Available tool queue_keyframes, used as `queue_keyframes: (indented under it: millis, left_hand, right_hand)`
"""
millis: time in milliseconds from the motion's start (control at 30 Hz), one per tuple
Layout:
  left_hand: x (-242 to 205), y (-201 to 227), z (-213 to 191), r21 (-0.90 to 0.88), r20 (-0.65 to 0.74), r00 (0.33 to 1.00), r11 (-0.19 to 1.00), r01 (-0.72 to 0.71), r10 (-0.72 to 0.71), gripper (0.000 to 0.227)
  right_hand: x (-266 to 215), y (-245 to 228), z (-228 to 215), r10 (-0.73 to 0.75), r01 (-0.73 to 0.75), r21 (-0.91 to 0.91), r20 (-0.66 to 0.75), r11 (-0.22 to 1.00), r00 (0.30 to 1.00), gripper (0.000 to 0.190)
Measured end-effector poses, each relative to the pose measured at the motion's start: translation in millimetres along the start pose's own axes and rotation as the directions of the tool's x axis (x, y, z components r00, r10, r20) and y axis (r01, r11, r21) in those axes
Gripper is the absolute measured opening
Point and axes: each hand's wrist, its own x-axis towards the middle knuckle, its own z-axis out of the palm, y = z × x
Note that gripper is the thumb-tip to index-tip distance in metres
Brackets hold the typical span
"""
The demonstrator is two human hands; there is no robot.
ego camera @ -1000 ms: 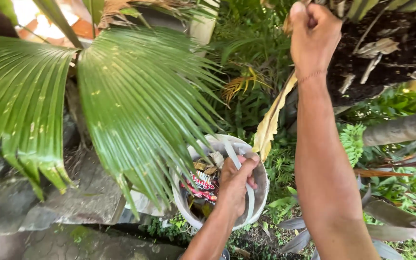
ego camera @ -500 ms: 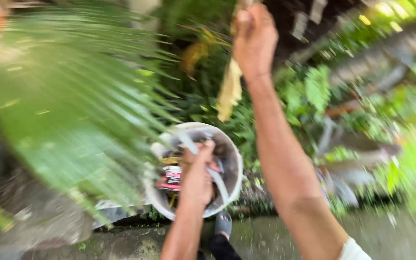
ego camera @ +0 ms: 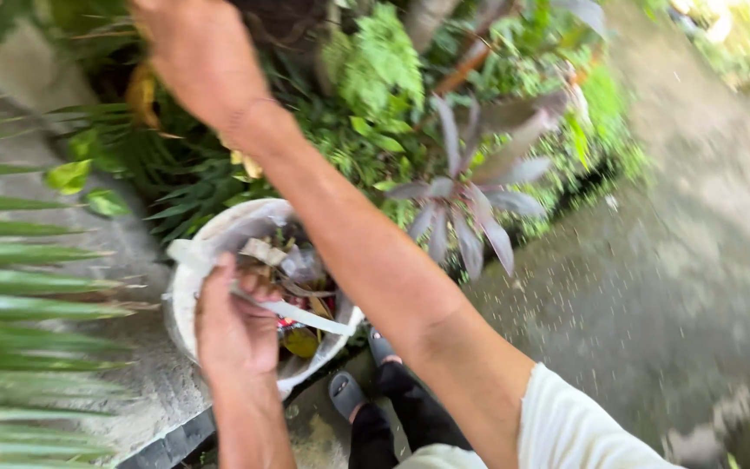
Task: Picking up litter, dead leaves, and yard debris by hand and with a broom into a plastic-lined bucket.
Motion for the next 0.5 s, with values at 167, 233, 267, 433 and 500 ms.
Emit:
queue_keyframes:
  millis: [167, 233, 267, 433, 500]
  left_hand:
    - [-7, 2, 2, -0.013, 0.057, 0.998, 1.000, -0.023, 0.024, 0.018]
    - [-6, 2, -7, 0.011, 0.070, 0.998, 1.000, -0.004, 0.003, 0.018]
    - [-5, 1, -10, 0.021, 0.073, 0.997, 1.000, 0.005, -0.007, 0.019]
    - [-11, -1, -21, 0.043, 0.144, 0.988, 0.998, 0.048, -0.054, 0.019]
    - [-22, -9, -30, 0.047, 0.158, 0.984, 0.996, 0.075, -0.082, 0.018]
  right_hand:
    - [1, -10, -8, -0.178, 0.135, -0.449, -0.054, 0.883, 0.983, 0.018]
    - [-22, -17, -2, -0.118, 0.076, -0.431, -0.072, 0.899, 0.990, 0.020]
    - [-34, -19, 1, -0.073, 0.033, -0.400, -0.086, 0.916, 0.994, 0.022]
    - [-159, -48, -80, 0.272, -0.361, 0.379, 0.270, 0.852, 0.924, 0.012]
    - [-207, -54, -118, 0.309, -0.453, 0.341, 0.399, 0.824, 0.863, 0.018]
